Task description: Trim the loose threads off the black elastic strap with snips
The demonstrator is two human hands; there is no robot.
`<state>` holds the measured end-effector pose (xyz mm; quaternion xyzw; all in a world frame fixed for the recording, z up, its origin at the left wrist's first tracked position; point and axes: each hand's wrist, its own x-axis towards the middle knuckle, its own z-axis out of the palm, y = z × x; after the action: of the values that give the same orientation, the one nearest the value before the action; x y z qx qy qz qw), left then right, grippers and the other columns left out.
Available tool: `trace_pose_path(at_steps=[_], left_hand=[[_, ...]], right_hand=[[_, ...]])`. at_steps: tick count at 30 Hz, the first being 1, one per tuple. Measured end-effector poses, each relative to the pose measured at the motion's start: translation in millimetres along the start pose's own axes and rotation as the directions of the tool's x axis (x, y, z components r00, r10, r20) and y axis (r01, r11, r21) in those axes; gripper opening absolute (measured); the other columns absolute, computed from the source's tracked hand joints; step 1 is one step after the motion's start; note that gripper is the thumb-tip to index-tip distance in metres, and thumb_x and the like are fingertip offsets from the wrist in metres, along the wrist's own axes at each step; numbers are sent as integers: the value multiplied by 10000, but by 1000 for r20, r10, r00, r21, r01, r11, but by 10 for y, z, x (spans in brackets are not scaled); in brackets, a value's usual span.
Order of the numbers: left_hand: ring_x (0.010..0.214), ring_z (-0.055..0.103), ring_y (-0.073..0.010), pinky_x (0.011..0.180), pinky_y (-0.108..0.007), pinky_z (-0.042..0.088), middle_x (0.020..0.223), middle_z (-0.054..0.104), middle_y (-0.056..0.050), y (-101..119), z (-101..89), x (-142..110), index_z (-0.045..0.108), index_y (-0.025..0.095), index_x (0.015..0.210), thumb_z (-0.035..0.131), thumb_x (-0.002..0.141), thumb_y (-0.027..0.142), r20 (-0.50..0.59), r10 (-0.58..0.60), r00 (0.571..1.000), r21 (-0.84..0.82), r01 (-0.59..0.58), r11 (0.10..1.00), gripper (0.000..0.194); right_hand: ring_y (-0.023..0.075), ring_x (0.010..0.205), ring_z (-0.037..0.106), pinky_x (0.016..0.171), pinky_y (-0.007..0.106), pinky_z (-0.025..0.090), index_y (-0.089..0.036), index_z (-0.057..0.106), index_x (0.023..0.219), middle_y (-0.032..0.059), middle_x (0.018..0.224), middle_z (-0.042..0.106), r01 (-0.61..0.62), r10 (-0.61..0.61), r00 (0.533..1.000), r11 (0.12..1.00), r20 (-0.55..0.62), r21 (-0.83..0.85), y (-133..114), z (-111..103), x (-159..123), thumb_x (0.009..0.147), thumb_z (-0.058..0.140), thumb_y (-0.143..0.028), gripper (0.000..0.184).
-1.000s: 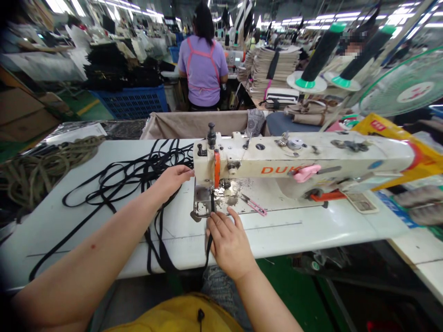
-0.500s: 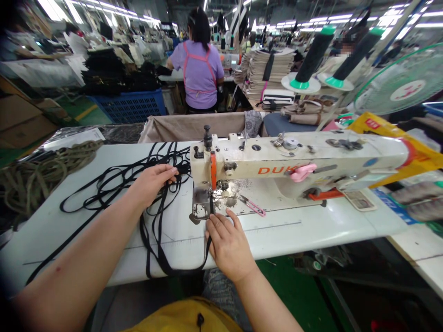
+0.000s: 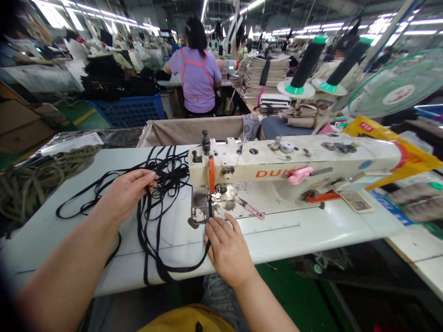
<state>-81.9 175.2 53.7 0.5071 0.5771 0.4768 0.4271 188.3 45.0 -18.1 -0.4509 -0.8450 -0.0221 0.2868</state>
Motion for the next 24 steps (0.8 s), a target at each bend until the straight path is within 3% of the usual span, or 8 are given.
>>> trace_pose_path(at_steps=[10,24], left_hand=[[747,570,-170,684,-269,452,772,668,-16,74,-221,-154,710,180,872,795,719,448,-43,-46,998,-86,42,995,320],[766,554,-150,687,-240,467,789,639,-5,279,-403,-423,721,203,800,802,741,365,-112,-25,993,-199,2,980,191]], right_hand=[[281,1203,622,1154,586,391,-156,662,1276,129,1275,704,-15,15,1000,1000,-6,-19,0,18,-24,978,537,-146,323],[282,1208,622,1158,581,396,-147,651,1276,138,1288,697,-8,8,1000,1000,1,-25,6,12,-26,984,537,-182,315]])
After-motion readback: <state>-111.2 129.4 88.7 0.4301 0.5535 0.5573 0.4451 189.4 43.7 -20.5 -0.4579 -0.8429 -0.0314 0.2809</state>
